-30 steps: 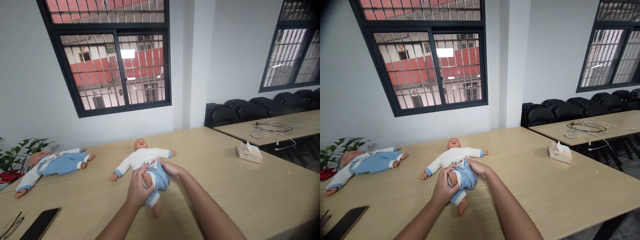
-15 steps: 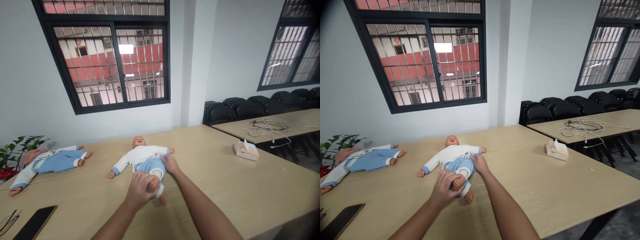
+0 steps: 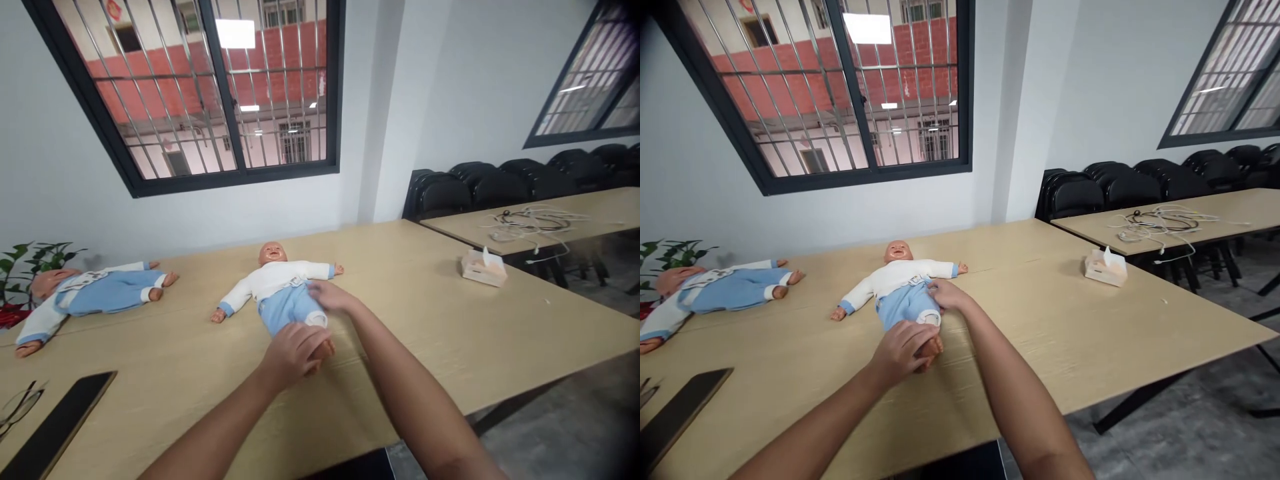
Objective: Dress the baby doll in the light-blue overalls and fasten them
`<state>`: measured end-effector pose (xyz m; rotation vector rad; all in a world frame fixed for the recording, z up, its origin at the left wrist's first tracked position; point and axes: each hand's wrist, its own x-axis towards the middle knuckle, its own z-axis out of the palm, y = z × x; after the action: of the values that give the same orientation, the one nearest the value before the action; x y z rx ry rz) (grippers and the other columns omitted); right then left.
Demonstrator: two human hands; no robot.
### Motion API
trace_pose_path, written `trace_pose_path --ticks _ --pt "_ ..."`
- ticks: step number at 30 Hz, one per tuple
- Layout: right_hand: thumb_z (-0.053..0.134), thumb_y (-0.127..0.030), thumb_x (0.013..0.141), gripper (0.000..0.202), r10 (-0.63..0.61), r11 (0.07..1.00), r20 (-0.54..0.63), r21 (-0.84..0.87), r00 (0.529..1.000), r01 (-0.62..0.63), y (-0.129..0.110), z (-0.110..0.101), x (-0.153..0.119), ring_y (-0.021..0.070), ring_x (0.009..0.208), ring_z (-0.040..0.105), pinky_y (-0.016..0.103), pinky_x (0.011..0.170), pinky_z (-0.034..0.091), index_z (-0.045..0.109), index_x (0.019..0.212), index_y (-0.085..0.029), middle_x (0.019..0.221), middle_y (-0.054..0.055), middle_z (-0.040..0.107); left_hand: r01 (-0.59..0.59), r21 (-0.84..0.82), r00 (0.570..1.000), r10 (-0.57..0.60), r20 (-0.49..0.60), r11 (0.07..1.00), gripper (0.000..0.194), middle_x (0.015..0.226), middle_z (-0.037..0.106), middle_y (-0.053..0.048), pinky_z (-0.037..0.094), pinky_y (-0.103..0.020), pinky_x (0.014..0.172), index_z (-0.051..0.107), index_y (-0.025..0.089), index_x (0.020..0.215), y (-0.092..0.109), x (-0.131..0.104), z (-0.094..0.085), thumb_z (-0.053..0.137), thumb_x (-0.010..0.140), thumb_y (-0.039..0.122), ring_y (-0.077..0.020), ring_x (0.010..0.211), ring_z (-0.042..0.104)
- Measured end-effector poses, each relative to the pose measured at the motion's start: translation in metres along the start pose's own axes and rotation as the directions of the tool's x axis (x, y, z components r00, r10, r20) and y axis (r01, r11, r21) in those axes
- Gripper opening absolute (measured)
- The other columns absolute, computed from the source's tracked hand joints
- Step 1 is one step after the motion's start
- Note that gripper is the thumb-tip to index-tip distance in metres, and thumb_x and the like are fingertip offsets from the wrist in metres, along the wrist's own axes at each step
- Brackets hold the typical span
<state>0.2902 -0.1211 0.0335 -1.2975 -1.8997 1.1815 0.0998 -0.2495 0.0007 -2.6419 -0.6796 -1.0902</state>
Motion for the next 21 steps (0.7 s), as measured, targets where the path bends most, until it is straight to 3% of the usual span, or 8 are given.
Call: trace_pose_path --ticks 4,7,10,12,17,21 --pt "0.06 -0.027 0.096 0.023 -0.02 0.984 -0.112 -0.177 0.993 0.0 0.004 -0.001 0.005 0.0318 0.118 0.063 0.042 0.108 0.04 0.072 0.11 -0.013 0.12 0.016 0.073 0.02 -0.009 0.994 -0.019 0.11 1.0 0.054 0.127 0.07 -0.011 0.055 -0.042 0.093 0.047 0.023 0.147 0.002 0.004 0.003 0.06 0.094 0.018 -0.0257 0.11 0.067" --pt "0.051 -0.037 0.102 0.034 -0.036 0.974 -0.115 -0.228 0.993 0.009 -0.001 0.0 0.002 0.033 0.122 0.061 0.042 0.11 0.038 0.073 0.109 -0.012 0.124 0.018 0.072 0.048 -0.042 0.987 -0.041 0.157 0.998 0.054 0.129 0.07 -0.012 0.055 -0.043 0.095 0.047 0.024 0.148 0.002 0.006 0.004 0.058 0.095 0.018 -0.0263 0.111 0.068" --pt "0.041 -0.055 0.104 0.053 -0.046 0.973 -0.07 -0.229 0.996 0.029 -0.007 0.002 -0.003 0.0325 0.125 0.061 0.042 0.11 0.041 0.07 0.121 -0.014 0.133 0.017 0.069 0.056 -0.095 0.984 -0.039 0.173 0.994 0.056 0.133 0.068 -0.014 0.055 -0.044 0.096 0.044 0.022 0.15 0.002 0.008 0.004 0.061 0.096 0.026 -0.0274 0.115 0.067" --pt "0.047 -0.064 0.1 0.063 -0.042 0.975 -0.045 -0.221 0.998 0.031 -0.009 0.003 -0.006 0.0336 0.13 0.059 0.043 0.111 0.041 0.063 0.135 -0.015 0.144 0.017 0.062 0.062 -0.129 0.981 -0.037 0.19 0.99 0.057 0.133 0.069 -0.013 0.055 -0.043 0.096 0.044 0.023 0.15 0.004 0.008 0.003 0.062 0.096 0.03 -0.0271 0.115 0.067" --pt "0.062 -0.064 0.092 0.079 -0.029 0.981 -0.026 -0.194 0.999 0.023 -0.004 0.005 -0.006 0.0365 0.14 0.05 0.047 0.118 0.035 0.049 0.15 -0.013 0.155 0.019 0.05 0.081 -0.228 0.969 -0.023 0.247 0.97 0.045 0.128 0.071 -0.007 0.051 -0.039 0.099 0.054 0.027 0.141 0.006 0.01 -0.006 0.056 0.096 0.022 -0.0225 0.115 0.066" --pt "0.063 -0.063 0.092 0.077 -0.065 0.979 0.006 -0.194 0.998 0.065 0.002 0.004 -0.004 0.0368 0.139 0.051 0.046 0.117 0.037 0.05 0.149 -0.013 0.154 0.019 0.052 0.243 -0.222 0.968 -0.22 0.123 0.944 0.025 0.111 0.074 -0.006 0.047 -0.041 0.1 0.067 0.024 0.117 -0.021 0.004 -0.024 0.05 0.099 0.026 -0.0233 0.106 0.065"
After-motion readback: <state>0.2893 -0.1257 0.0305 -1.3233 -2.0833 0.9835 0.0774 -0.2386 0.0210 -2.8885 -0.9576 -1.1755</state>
